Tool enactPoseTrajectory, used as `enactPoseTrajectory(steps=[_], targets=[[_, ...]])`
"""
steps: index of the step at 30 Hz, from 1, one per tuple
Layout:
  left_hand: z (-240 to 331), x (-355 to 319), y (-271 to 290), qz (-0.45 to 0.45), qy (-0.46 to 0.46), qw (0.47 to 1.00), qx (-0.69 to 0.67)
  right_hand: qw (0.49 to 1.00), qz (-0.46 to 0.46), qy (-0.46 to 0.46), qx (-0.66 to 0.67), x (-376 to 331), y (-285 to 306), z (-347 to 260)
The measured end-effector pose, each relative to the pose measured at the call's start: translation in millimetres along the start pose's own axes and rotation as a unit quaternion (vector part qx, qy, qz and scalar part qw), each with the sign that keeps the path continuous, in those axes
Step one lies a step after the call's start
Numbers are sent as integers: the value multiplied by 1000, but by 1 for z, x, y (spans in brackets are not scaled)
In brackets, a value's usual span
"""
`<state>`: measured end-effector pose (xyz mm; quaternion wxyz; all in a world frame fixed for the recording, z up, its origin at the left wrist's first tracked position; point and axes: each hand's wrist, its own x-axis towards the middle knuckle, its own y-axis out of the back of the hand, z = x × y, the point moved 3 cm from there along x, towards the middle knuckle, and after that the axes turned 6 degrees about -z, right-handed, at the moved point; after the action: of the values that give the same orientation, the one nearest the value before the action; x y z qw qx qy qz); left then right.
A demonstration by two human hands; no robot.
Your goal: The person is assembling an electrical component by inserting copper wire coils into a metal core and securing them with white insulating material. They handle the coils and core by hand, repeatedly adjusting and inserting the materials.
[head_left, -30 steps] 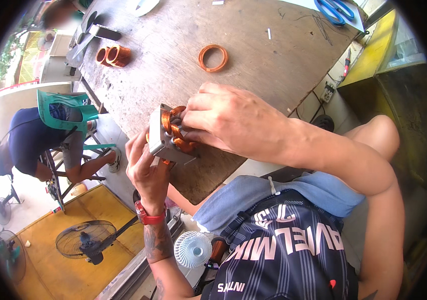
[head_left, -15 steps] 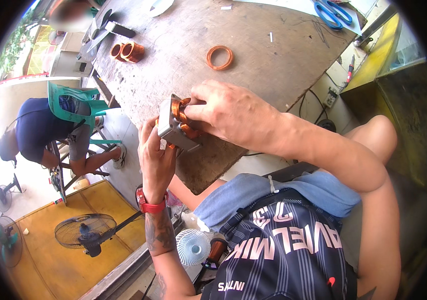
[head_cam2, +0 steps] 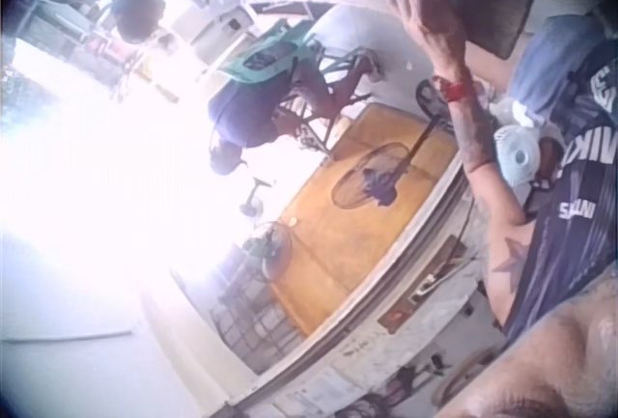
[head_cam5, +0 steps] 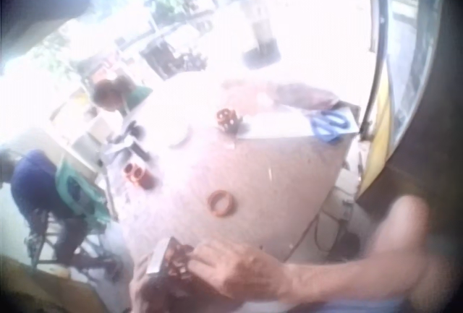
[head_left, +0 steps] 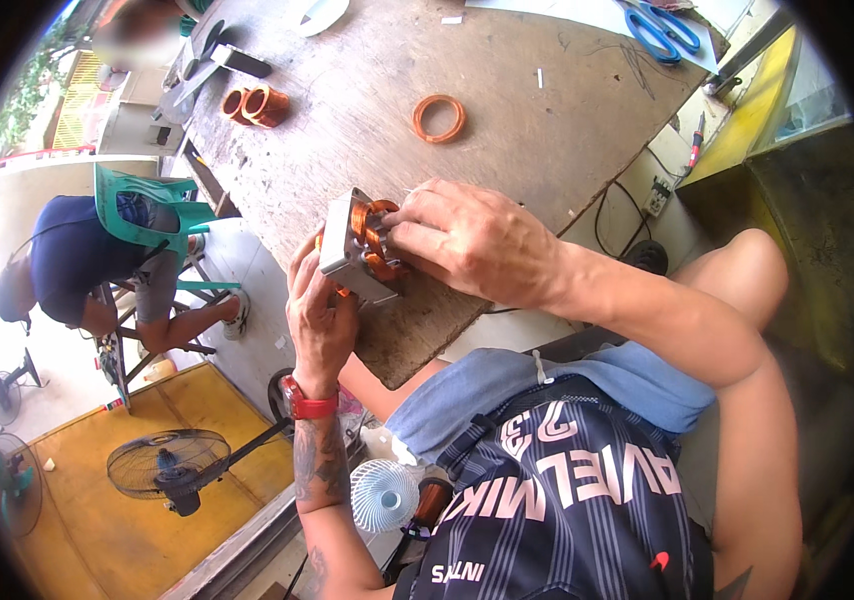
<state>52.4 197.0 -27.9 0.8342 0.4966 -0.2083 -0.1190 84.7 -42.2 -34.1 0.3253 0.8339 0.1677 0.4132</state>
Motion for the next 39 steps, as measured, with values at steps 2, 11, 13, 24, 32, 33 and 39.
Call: enactPoseTrajectory(steps=[2,11,13,24,32,33,39], targets=[[-3,12,7,-17,33,996,-82,1000,13,-24,-2,-1,0,-4],[4,27,25,-94,47,992,-71,999,-23,-2,-22,-14,10,-2],[5,20,13,-64,10,996,-63,995,-32,59,-80,-22,13,1],[-10,8,15,-35,20,997,-60,962,-38,-57,-263,14,46,90],[-20,0,0,75,109,977,-170,949,-5,-158,-273,32,42,98],[-18,0,1,76,102,978,-167,966,16,-148,-213,25,42,85],[0,16,18,25,88,990,-103,997,52,-24,42,12,30,17]])
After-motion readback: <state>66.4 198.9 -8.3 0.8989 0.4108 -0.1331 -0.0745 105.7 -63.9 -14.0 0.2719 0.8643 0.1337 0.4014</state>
